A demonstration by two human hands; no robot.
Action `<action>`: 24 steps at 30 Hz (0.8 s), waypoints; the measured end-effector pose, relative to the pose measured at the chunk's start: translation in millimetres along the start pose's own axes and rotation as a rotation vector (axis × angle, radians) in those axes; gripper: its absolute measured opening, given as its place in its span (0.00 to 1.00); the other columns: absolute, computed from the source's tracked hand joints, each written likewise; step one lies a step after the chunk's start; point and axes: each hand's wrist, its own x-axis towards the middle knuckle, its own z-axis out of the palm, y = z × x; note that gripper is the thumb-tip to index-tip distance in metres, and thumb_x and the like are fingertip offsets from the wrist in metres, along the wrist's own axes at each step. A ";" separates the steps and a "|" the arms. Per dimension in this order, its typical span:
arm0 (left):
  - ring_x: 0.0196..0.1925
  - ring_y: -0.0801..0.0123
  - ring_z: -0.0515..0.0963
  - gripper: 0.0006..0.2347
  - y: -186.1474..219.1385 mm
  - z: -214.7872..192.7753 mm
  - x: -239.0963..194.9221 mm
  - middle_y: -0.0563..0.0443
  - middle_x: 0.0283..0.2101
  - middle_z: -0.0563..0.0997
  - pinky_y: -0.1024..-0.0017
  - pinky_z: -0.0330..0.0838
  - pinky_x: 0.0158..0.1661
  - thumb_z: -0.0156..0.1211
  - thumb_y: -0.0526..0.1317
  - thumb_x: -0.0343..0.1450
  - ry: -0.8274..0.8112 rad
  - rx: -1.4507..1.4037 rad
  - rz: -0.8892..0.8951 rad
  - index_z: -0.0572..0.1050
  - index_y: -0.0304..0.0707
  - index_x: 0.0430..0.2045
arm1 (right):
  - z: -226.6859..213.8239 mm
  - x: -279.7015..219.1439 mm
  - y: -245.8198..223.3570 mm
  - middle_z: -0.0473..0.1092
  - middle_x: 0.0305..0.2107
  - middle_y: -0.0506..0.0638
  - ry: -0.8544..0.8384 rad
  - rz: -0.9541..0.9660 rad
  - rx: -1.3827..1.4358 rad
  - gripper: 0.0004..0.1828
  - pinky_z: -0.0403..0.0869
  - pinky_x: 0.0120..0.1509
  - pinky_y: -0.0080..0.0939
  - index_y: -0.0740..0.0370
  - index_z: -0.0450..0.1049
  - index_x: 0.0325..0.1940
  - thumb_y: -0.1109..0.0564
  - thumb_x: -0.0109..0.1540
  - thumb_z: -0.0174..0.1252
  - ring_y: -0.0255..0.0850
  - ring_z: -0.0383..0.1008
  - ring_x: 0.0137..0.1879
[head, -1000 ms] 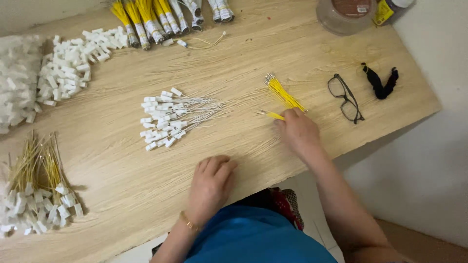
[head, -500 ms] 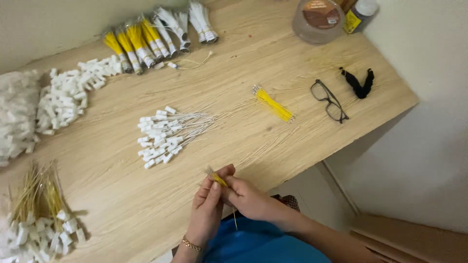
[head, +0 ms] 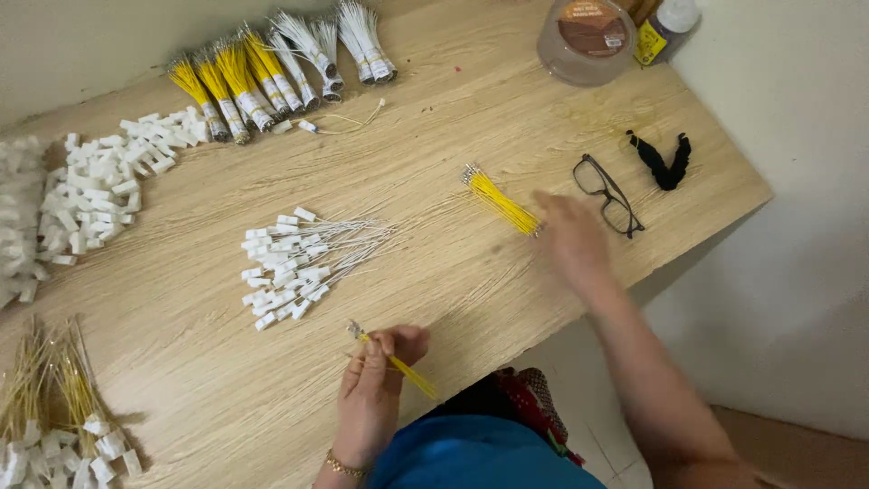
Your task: Assembling yellow wires into white plastic connectors on a wooden table
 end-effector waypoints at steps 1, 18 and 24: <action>0.49 0.46 0.79 0.10 -4.0 -2.8 -0.9 0.36 0.42 0.79 0.51 0.70 0.53 0.42 0.41 0.75 -0.003 -0.003 0.003 0.70 0.38 0.27 | 8.0 11.0 26.7 0.66 0.57 0.57 0.004 -0.002 -0.002 0.22 0.66 0.64 0.59 0.53 0.65 0.64 0.62 0.68 0.36 0.52 0.65 0.61; 0.35 0.57 0.80 0.11 -6.0 0.5 -27.6 0.39 0.35 0.79 0.65 0.73 0.38 0.40 0.43 0.76 0.038 0.154 -0.051 0.68 0.38 0.27 | 8.1 -57.6 92.4 0.59 0.54 0.54 -0.321 0.071 -0.544 0.39 0.75 0.37 0.42 0.42 0.39 0.76 0.58 0.62 0.44 0.45 0.68 0.47; 0.36 0.55 0.81 0.10 -20.3 -10.8 -26.8 0.37 0.37 0.78 0.64 0.76 0.43 0.40 0.40 0.76 0.035 0.064 -0.026 0.69 0.36 0.29 | 33.2 -151.2 170.8 0.63 0.50 0.45 -0.528 0.227 -0.681 0.34 0.77 0.51 0.44 0.28 0.53 0.69 0.59 0.62 0.41 0.46 0.73 0.53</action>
